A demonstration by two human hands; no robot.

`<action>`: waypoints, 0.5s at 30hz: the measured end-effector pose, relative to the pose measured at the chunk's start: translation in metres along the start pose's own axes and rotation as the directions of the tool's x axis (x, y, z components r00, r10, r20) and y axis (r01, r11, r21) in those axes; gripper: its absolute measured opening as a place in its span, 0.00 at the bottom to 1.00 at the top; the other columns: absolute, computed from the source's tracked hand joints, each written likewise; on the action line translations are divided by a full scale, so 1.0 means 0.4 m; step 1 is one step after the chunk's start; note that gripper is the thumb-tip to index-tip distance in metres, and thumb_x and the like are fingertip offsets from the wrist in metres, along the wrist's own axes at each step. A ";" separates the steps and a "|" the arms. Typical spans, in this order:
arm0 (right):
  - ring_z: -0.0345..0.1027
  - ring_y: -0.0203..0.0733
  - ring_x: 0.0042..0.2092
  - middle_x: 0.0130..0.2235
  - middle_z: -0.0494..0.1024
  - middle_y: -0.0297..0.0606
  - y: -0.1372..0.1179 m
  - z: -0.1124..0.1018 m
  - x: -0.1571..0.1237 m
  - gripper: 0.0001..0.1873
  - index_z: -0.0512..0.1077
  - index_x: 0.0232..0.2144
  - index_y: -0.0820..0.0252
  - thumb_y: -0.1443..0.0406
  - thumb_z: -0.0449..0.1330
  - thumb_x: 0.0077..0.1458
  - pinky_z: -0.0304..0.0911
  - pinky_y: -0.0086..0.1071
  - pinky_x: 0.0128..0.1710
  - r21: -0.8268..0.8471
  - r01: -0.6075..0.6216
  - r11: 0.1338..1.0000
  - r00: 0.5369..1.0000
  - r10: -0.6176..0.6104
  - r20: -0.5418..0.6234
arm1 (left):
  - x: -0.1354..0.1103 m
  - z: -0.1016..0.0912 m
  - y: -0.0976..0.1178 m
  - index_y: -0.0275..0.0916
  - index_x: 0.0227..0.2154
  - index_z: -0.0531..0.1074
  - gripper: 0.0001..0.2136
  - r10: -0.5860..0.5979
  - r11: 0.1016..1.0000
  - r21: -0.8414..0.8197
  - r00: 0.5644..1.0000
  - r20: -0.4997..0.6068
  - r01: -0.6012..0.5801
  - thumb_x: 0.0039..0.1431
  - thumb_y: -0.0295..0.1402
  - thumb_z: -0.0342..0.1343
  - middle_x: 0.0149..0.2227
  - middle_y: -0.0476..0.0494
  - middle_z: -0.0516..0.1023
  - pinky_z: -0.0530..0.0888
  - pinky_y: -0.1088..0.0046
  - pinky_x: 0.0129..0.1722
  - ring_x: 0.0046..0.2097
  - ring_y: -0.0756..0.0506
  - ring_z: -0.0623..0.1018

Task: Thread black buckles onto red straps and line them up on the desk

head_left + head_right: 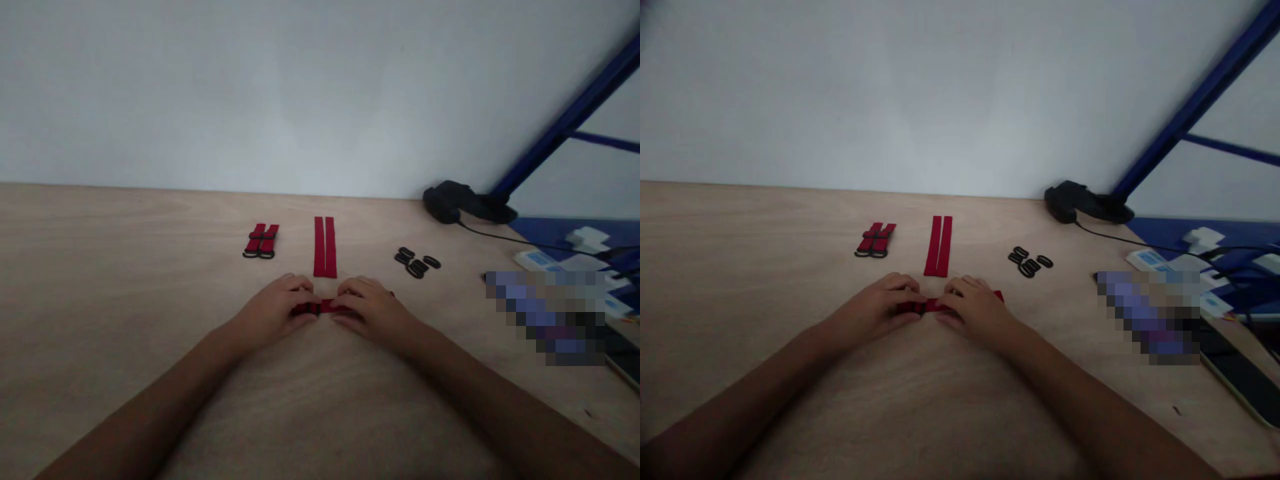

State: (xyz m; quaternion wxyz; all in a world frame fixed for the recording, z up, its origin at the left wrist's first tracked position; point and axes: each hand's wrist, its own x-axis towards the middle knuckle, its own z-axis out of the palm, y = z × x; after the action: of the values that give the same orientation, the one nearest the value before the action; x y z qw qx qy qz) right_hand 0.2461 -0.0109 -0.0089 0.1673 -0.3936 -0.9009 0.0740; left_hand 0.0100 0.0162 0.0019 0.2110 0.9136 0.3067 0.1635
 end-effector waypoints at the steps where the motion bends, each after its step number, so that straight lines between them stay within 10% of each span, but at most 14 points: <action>1: 0.64 0.46 0.44 0.42 0.73 0.44 0.004 0.000 -0.002 0.11 0.77 0.43 0.57 0.62 0.60 0.58 0.62 0.41 0.45 0.008 -0.009 1.000 1.000 0.009 -0.011 | -0.003 -0.003 -0.004 0.40 0.45 0.76 0.11 -0.015 1.000 0.011 1.000 0.006 0.015 0.61 0.33 0.55 0.46 0.40 0.73 0.68 0.65 0.51 0.49 0.43 0.71; 15: 0.65 0.43 0.40 0.38 0.72 0.42 0.025 -0.018 -0.013 0.11 0.79 0.40 0.54 0.68 0.58 0.58 0.63 0.36 0.39 0.060 -0.064 0.996 0.998 0.063 0.013 | 0.002 -0.002 -0.003 0.38 0.38 0.73 0.07 -0.118 0.992 0.039 0.992 -0.048 0.120 0.57 0.32 0.57 0.41 0.41 0.76 0.71 0.65 0.46 0.44 0.42 0.73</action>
State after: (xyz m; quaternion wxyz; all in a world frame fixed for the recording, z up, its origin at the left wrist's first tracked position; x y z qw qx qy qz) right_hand 0.2588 -0.0081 -0.0061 0.1718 -0.4165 -0.8862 0.1083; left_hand 0.0096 0.0176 0.0020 0.1944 0.8938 0.3688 0.1652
